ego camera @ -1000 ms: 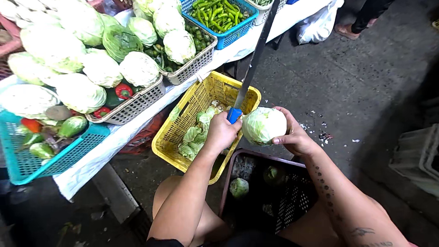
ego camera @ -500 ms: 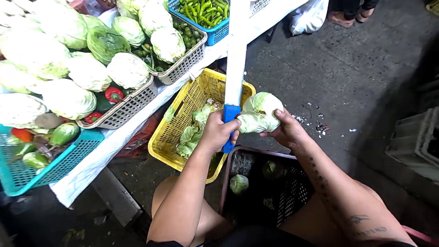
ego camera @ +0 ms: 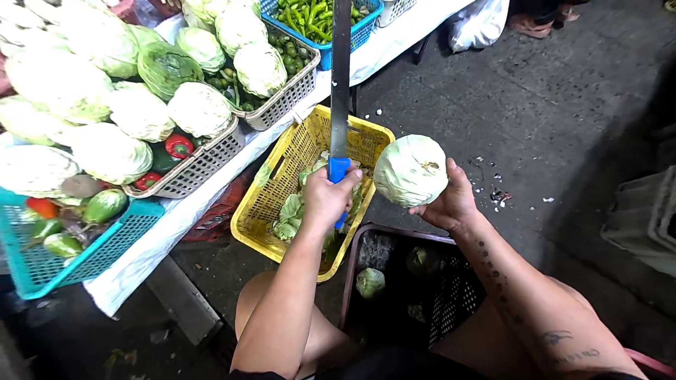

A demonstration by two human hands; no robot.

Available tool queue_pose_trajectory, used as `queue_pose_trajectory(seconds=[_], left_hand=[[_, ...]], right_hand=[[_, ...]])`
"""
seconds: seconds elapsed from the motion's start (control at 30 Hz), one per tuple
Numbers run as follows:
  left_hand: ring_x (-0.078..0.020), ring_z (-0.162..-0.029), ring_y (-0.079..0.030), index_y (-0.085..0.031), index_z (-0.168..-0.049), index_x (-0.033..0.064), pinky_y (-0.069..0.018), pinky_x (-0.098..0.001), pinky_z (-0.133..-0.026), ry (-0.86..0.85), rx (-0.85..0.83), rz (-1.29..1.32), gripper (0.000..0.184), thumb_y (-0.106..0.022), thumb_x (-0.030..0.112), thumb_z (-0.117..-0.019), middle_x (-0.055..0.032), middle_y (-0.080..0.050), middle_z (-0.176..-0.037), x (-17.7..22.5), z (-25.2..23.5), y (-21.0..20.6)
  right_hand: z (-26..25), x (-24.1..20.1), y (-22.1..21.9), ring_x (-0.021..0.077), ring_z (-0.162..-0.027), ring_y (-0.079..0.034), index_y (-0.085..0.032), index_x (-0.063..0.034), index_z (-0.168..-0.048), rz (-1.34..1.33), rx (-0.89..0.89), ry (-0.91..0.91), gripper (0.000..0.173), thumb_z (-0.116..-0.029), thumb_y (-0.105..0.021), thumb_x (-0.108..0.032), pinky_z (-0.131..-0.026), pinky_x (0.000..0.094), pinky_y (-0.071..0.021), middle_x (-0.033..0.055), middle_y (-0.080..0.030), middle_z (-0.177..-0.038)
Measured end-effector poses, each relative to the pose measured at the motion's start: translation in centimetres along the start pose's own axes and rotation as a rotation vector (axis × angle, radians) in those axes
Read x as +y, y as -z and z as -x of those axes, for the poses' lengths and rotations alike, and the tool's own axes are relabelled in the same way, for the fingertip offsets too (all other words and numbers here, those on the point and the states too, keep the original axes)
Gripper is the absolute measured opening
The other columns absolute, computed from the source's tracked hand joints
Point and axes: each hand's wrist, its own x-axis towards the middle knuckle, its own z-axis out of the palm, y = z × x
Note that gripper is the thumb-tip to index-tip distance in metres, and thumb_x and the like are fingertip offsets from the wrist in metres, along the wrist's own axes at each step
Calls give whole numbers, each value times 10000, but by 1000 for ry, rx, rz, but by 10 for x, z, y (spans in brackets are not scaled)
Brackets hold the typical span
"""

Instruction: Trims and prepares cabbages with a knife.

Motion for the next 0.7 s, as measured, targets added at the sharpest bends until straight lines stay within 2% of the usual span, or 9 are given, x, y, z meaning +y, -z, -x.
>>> queue_pose_trajectory(seconds=[0.07, 0.1, 0.17, 0.27, 0.37, 0.43, 0.53, 0.6, 0.7], left_hand=[[-132, -419, -541, -658, -1032, 64, -499, -269, -398, 1, -94, 144, 239, -705, 294, -990, -59, -610, -627, -1, 4, -11], [-136, -436, -548, -649, -1018, 66, -505, -272, -401, 5, -111, 194, 282, -699, 343, -989, -58, -609, -645, -4, 3, -17], [-153, -517, -589, -656, -1062, 86, -527, -297, -437, 27, -102, 285, 385, -699, 456, -966, -71, -647, -757, -13, 6, -30], [-162, -767, -696, -648, -1173, 152, -612, -369, -658, 114, -91, 376, 586, -619, 678, -918, -53, -707, -922, -26, 13, -46], [-180, -986, -706, -616, -1275, 170, -610, -413, -841, 230, -198, 551, 611, -486, 686, -975, -55, -719, -1078, -28, 23, -50], [-183, -1016, -705, -613, -1291, 186, -608, -411, -863, 247, -331, 726, 628, -509, 705, -951, -59, -718, -1108, -30, 25, -46], [-143, -973, -721, -645, -1240, 220, -621, -364, -832, 217, -398, 849, 641, -668, 722, -841, -22, -734, -1062, -29, 26, -39], [-119, -929, -727, -658, -1209, 229, -628, -336, -792, 177, -405, 862, 610, -704, 701, -826, -7, -739, -1024, -28, 25, -35], [-119, -913, -732, -658, -1197, 228, -633, -332, -774, 149, -408, 881, 532, -705, 642, -866, -8, -739, -1018, -27, 24, -33]], right_hand=[[1, 3, -1, 318, -939, -727, -576, -194, -1341, -29, -77, -4, 732, -832, -669, -711, -625, 462, -625, 172, -683, -1192], [3, 3, -1, 318, -952, -724, -580, -193, -1339, -31, -108, -3, 735, -827, -672, -713, -639, 463, -625, 171, -684, -1193], [5, 4, -1, 306, -997, -716, -591, -190, -1334, -30, -156, 5, 737, -811, -703, -698, -701, 470, -630, 157, -685, -1197], [8, 5, 3, 232, -1079, -684, -619, -192, -1292, -31, -232, 26, 653, -814, -748, -616, -878, 455, -596, 91, -691, -1190], [11, 3, 6, 178, -1046, -698, -666, -202, -1222, 12, -284, 25, 539, -828, -762, -558, -887, 414, -595, 44, -723, -1124], [15, -1, 6, 136, -1073, -687, -606, -260, -1307, 137, -340, 64, 531, -867, -738, -528, -908, 375, -589, -7, -720, -1154], [18, -18, -1, 103, -1196, -625, -338, -275, -1566, 489, -420, 138, 861, -855, -756, -519, -984, 330, -560, -42, -629, -1348], [15, -27, -5, 176, -1266, -584, -247, -171, -1612, 619, -417, 163, 1061, -789, -812, -533, -1025, 363, -544, 53, -546, -1456], [13, -34, -10, 255, -1367, -501, -241, -111, -1610, 717, -402, 307, 1087, -784, -821, -515, -1105, 418, -491, 117, -432, -1556]])
